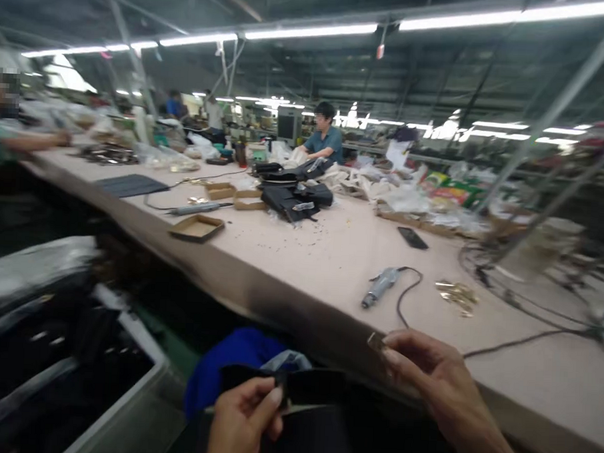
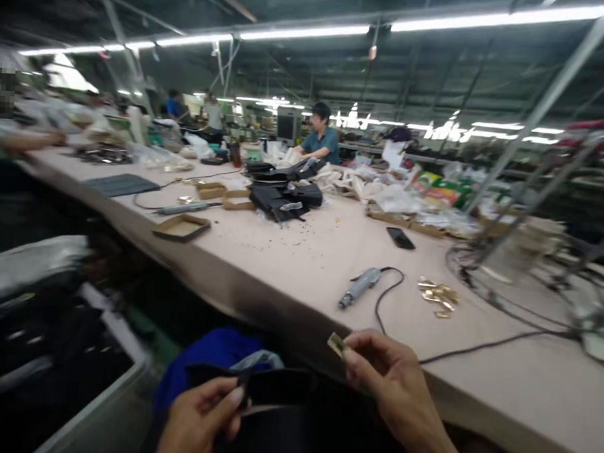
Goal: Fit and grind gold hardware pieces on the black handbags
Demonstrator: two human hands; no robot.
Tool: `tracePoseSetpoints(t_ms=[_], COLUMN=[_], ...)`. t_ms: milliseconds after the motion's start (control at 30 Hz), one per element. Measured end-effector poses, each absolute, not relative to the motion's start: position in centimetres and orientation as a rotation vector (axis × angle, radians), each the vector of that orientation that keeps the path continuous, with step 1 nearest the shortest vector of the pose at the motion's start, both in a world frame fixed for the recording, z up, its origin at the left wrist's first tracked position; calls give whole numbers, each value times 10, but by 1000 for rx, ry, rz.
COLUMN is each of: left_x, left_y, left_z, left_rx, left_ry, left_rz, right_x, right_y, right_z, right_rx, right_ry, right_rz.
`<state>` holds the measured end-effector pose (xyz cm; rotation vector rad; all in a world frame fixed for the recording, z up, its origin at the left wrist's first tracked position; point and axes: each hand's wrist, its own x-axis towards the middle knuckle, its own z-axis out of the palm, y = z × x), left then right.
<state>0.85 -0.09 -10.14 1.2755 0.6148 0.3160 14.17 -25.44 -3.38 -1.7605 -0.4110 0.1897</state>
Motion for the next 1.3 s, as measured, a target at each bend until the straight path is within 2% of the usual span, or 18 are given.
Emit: tracePoseSetpoints(t_ms=[233,467,800,1000,1200,1300], left_x=[-2,-9,-6,-5,-6,-5], left_y=[-11,-12,-14,-14,-11,-10], left_z=[-104,-105,-102,-100,-98,-98], left_rx=[1329,1372,1401,1422,1336,1341], left_ry=[575,502,518,504,517,524], left_rz=[326,322,309,289,254,228], right_x=[79,63,76,83,87,85], right_y=[-159,-146,-166,-156,-159,-156], right_z=[-71,-94,-82,-68,-72,-74], right_rx=[-1659,-1840,-1916,-1866,-1709,-1606], right_ry=[-610,-589,-653,-1007,-604,-487], right_rz=[466,213,245,303,464,427])
